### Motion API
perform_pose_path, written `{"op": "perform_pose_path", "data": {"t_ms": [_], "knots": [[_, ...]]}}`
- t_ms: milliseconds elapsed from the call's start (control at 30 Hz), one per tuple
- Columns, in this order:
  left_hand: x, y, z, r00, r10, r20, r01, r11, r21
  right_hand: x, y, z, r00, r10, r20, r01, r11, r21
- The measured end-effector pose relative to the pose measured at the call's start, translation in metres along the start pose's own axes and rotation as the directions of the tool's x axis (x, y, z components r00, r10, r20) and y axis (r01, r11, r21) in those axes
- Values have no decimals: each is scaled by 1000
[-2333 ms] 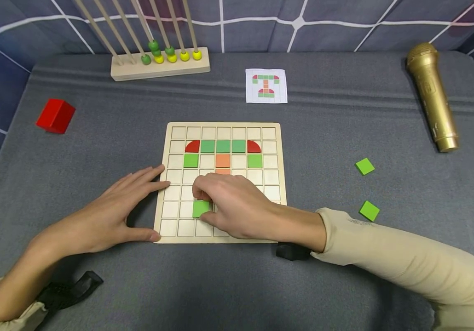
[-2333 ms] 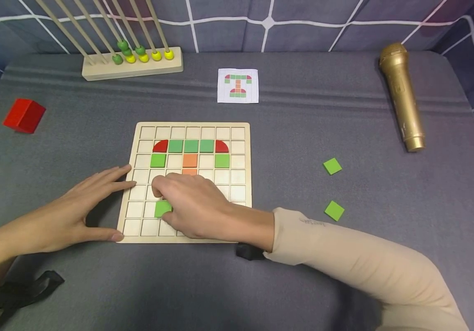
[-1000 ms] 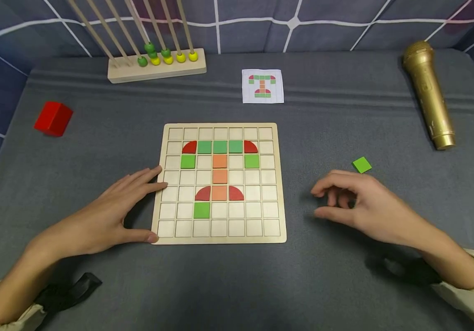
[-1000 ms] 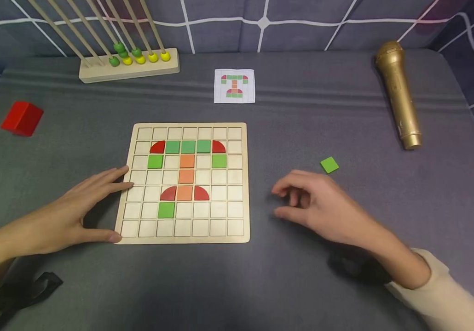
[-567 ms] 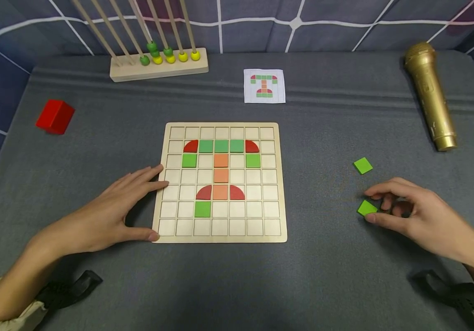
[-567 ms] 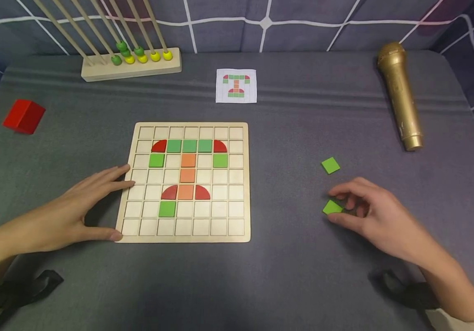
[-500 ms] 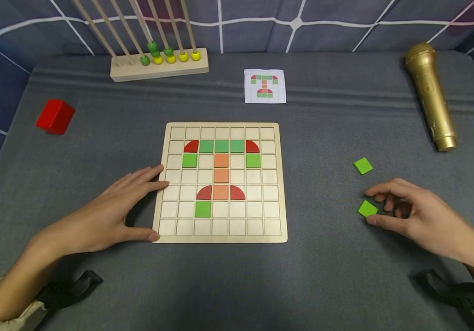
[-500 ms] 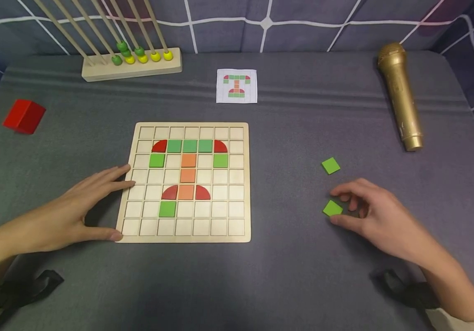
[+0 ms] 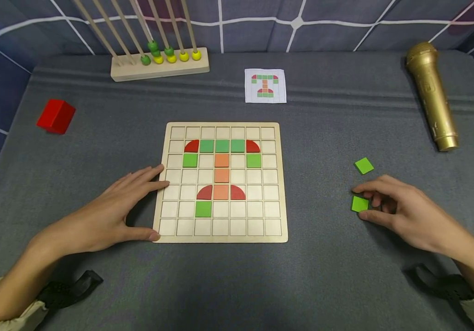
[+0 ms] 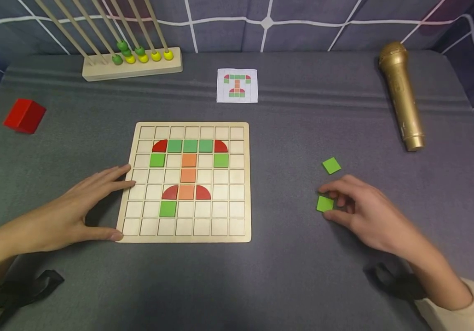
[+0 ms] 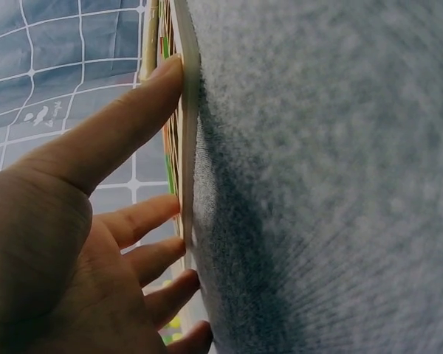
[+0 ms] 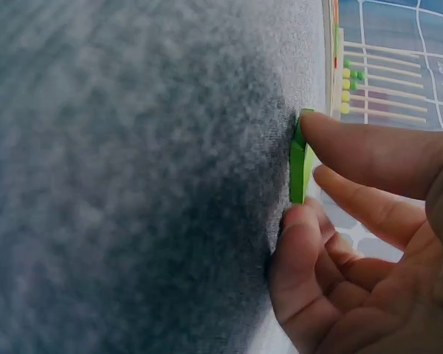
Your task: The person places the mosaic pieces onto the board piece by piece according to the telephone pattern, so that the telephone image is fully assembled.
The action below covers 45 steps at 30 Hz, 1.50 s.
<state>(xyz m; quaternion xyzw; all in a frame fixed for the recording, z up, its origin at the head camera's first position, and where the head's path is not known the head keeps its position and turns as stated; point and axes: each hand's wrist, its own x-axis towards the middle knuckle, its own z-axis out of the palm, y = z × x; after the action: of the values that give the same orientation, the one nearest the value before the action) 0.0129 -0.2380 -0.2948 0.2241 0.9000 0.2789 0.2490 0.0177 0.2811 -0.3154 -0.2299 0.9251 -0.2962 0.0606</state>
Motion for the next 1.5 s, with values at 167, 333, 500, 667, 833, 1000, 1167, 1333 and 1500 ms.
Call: {"op": "perform_pose_path", "data": {"t_ms": [167,333,500,667,833,1000,1167,1333,1500], "knots": [[-1,0,0,1000,-8,-1,8,1000,-3,0,1,-1,1000,-9,-4,9,1000,-11],[-1,0,1,1000,-13,-5,13,1000,-2,1,0,0,1000,6,-1,-6,1000,-7],[-2,0,1,1000,-19,-4,19,1000,-2,7,-6,-2,1000,-17,-16,18,999,40],[-2,-1,1,1000,-12,-9,12,1000,1,17,-16,-3,998,-59,-24,61,994,90],[-2,-1,1,1000,-8,-9,8,1000,0,34,-32,3,988,-154,-30,157,976,152],[-1,-1,1,1000,4,-14,-3,1000,12,52,-56,16,977,-212,-5,209,960,187],[0,-1,1,1000,13,-26,-12,1000,26,71,-84,35,985,-169,37,157,963,218],[0,-1,1,1000,12,-23,-12,1000,23,91,-108,56,981,-154,117,120,960,254],[1,0,1,1000,13,-14,-12,999,32,107,-131,75,963,-215,162,174,957,233]]}}
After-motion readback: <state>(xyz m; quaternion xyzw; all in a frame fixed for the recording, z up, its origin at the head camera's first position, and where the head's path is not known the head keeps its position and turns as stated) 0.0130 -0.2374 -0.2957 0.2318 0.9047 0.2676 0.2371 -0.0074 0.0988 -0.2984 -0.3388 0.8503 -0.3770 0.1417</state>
